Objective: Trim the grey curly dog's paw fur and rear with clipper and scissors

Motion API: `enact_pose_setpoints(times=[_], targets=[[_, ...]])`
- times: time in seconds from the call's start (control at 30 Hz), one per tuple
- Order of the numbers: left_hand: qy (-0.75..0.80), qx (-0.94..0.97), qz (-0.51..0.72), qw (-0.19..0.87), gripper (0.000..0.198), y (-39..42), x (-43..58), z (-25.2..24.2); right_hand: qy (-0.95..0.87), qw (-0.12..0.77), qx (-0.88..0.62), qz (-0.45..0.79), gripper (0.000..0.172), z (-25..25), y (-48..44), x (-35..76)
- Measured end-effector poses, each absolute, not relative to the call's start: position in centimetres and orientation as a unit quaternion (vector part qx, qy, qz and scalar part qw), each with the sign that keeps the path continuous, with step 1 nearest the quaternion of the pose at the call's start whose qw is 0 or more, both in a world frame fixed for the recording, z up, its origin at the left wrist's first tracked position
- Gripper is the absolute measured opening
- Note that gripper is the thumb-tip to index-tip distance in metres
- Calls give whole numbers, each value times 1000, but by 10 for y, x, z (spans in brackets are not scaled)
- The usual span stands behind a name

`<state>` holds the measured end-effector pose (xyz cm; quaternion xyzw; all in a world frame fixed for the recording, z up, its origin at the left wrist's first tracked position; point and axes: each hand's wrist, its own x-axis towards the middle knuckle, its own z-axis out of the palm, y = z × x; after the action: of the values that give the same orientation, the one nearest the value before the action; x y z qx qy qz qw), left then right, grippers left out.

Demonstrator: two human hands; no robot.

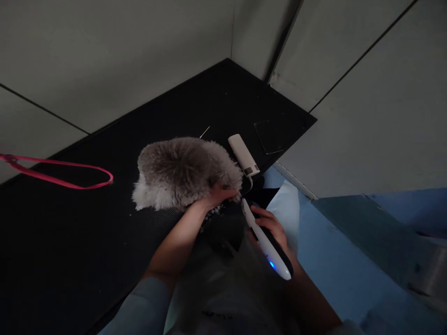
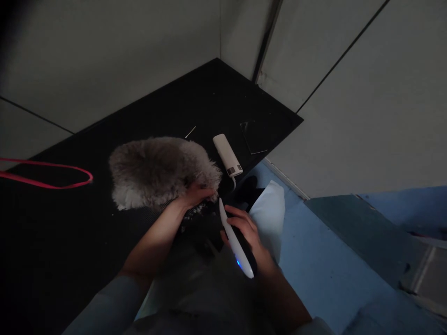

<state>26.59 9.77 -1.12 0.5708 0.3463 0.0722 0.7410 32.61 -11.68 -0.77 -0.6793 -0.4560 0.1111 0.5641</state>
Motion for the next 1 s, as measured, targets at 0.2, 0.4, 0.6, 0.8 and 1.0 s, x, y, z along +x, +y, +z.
enact_pose_setpoints(times=[0.2, 0.4, 0.6, 0.8, 1.0], targets=[[303, 550, 95, 772, 17, 101, 264, -1, -537, 494, -682, 47, 48, -11, -114, 332], [270, 556, 88, 781, 15, 106, 258, -4, -563, 469, -680, 34, 46, -9, -110, 334], [237, 568, 61, 785, 19, 115, 251, -6, -570, 491, -650, 102, 57, 2, -100, 345], [241, 601, 22, 762, 22, 129, 244, -14, -507, 497, -591, 384, 44, 38, -71, 384], [261, 625, 7, 736, 27, 133, 245, -15, -452, 454, -491, 590, 47, 56, -20, 423]])
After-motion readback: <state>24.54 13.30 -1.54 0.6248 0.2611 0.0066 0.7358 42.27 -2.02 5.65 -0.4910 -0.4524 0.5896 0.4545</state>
